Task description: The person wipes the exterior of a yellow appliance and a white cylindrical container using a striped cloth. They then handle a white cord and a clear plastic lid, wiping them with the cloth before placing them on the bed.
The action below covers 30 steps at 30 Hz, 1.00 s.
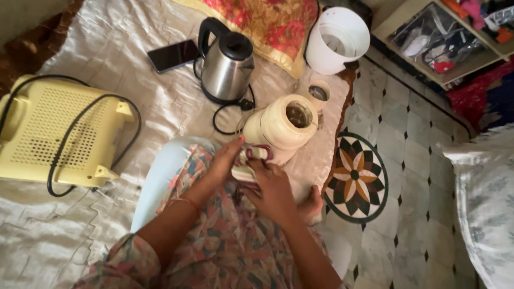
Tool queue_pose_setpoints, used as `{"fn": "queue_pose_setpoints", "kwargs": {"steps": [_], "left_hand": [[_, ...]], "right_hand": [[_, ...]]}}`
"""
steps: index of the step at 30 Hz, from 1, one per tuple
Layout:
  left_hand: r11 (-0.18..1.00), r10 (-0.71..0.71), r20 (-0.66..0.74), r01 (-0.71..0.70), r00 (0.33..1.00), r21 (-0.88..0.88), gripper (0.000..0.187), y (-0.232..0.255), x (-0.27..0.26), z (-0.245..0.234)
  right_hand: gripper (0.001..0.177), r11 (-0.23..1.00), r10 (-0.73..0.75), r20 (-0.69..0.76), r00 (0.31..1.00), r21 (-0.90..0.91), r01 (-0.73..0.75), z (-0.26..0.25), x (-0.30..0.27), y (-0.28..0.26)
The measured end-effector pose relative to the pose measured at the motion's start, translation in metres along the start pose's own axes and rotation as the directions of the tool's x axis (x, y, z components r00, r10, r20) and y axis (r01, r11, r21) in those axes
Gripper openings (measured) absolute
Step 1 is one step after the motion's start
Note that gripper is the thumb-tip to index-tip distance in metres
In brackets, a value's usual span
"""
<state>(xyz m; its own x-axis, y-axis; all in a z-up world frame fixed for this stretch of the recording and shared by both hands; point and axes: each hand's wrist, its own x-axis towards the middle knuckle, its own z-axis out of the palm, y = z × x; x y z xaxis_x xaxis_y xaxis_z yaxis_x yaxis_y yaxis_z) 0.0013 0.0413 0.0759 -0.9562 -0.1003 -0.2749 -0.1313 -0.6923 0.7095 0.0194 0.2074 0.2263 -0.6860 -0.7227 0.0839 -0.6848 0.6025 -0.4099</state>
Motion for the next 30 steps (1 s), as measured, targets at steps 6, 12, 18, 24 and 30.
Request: {"fn": "queue_pose_setpoints", "kwargs": {"steps": [6,12,18,24,30], "left_hand": [[0.887,0.022,0.030,-0.034,0.999,0.461,0.043,0.002,-0.005,0.003],[0.963,-0.268,-0.038,0.269,0.963,0.026,0.036,0.044,-0.024,0.033],[0.996,-0.093,0.051,0.092,0.994,0.008,0.032,0.015,0.002,0.010],[0.968,0.074,-0.005,-0.071,0.997,0.242,0.035,-0.017,0.017,-0.012],[0.934,0.162,0.097,-0.184,0.982,0.305,0.038,-0.012,0.007,-0.009]], "right_hand": [[0.070,0.986,0.116,0.102,0.988,-0.128,-0.102,0.018,-0.002,0.006],[0.096,0.982,0.012,-0.095,0.995,-0.186,-0.030,0.020,-0.003,-0.007],[0.087,0.988,0.154,-0.032,0.988,0.019,-0.154,0.034,0.004,0.007],[0.066,0.887,0.154,0.027,0.988,0.437,-0.150,0.054,0.004,0.036],[0.064,0.209,0.028,0.322,0.946,0.924,-0.321,0.040,-0.018,0.074]]}}
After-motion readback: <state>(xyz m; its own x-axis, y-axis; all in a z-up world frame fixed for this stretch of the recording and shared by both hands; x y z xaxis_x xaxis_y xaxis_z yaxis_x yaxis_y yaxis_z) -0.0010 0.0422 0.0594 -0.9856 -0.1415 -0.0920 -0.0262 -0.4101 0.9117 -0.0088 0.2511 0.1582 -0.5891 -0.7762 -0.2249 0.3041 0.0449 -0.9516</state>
